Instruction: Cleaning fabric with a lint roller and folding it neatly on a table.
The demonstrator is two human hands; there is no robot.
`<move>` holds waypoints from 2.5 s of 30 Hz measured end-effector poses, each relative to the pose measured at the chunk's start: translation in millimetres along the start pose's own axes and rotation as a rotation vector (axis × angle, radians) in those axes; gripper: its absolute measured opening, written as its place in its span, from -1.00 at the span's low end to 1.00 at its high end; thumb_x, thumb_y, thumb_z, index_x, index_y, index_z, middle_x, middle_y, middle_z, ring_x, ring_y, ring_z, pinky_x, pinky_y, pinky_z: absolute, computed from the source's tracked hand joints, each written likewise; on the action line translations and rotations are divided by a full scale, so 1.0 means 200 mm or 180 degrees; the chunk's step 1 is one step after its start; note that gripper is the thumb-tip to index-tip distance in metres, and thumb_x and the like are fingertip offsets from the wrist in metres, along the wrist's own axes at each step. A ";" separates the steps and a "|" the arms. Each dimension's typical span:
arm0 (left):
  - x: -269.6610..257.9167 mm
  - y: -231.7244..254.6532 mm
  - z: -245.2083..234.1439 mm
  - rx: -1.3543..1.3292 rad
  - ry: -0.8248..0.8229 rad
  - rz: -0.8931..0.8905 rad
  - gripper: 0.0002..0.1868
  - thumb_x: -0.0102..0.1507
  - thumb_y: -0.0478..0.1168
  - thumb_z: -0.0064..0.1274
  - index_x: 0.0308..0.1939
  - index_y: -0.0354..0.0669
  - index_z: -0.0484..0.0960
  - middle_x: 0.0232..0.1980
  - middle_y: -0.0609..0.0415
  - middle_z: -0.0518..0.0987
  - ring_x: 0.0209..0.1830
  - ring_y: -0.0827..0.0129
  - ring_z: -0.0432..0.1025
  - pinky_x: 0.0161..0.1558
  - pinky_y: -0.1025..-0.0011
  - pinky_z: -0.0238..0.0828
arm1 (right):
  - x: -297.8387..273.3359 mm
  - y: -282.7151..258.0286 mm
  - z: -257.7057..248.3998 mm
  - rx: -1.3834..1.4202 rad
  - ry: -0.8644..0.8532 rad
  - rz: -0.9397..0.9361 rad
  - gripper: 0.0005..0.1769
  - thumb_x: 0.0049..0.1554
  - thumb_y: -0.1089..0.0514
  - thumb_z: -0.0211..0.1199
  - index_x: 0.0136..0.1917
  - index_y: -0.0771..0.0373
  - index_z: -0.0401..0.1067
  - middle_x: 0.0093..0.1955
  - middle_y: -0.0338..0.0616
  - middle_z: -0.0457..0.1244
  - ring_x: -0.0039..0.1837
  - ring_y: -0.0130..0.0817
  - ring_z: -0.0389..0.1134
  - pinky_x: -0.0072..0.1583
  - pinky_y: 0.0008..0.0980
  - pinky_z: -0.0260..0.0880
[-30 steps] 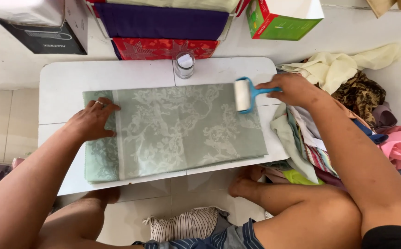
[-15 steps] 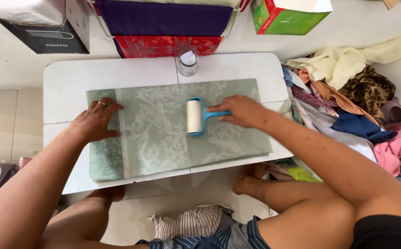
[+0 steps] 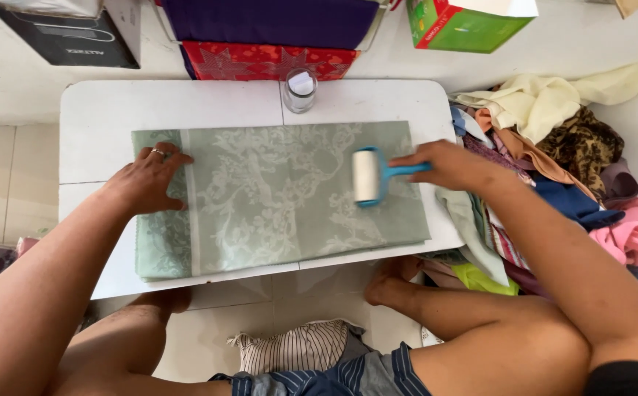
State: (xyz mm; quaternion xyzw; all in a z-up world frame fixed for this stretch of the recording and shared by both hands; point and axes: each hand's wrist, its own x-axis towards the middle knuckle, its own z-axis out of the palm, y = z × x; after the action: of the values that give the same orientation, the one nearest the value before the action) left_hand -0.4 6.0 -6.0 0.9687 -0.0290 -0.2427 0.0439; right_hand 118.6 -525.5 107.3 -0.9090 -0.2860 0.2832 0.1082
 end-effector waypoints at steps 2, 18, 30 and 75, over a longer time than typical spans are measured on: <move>-0.01 0.00 0.01 0.0060 -0.0032 0.0029 0.07 -0.06 0.15 0.49 0.48 0.28 0.29 0.54 0.04 0.19 0.56 -0.01 0.16 0.28 0.07 0.50 | 0.08 -0.05 0.09 0.0062 0.0002 -0.0082 -0.43 0.07 0.03 0.38 0.33 -0.46 0.48 -0.06 -0.09 0.42 0.01 0.00 0.44 0.12 -0.13 0.43; -0.13 0.03 -0.02 0.0072 -0.0038 0.0112 0.34 -0.20 0.13 0.61 0.57 0.28 0.13 0.66 0.10 0.00 0.64 0.04 0.01 0.42 0.05 0.32 | -0.13 0.40 -0.09 -0.0978 -0.0283 0.1123 -0.49 0.02 -0.10 0.39 0.21 -0.65 0.52 -0.04 -0.35 0.51 0.01 -0.12 0.53 0.07 -0.23 0.47; -0.11 0.01 0.01 0.0124 -0.0043 0.0107 0.40 -0.25 0.15 0.64 0.58 0.34 0.12 0.66 0.12 0.01 0.64 0.06 0.02 0.40 0.04 0.34 | 0.14 -0.45 0.37 -0.0810 0.0021 -0.1036 -0.43 0.21 -0.15 0.13 0.48 -0.48 0.26 -0.03 -0.15 0.32 0.00 0.04 0.43 0.06 0.01 0.50; -0.36 -0.10 0.21 0.0359 -0.0025 0.0558 0.31 -0.39 0.38 0.67 0.36 0.19 0.40 0.33 0.04 0.42 0.30 0.11 0.33 0.34 0.09 0.26 | -0.22 -0.32 0.27 0.0553 -0.0133 -0.0958 -0.50 0.08 0.13 0.36 0.31 -0.09 0.52 -0.17 -0.28 0.37 -0.27 -0.38 0.27 -0.14 -0.36 0.30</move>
State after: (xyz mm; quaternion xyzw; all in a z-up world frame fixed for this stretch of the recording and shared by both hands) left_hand -83.5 28.2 -11.2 0.9624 -0.1274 -0.2397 0.0103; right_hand 28.3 -497.8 106.5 -0.8371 -0.3955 0.3063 0.2216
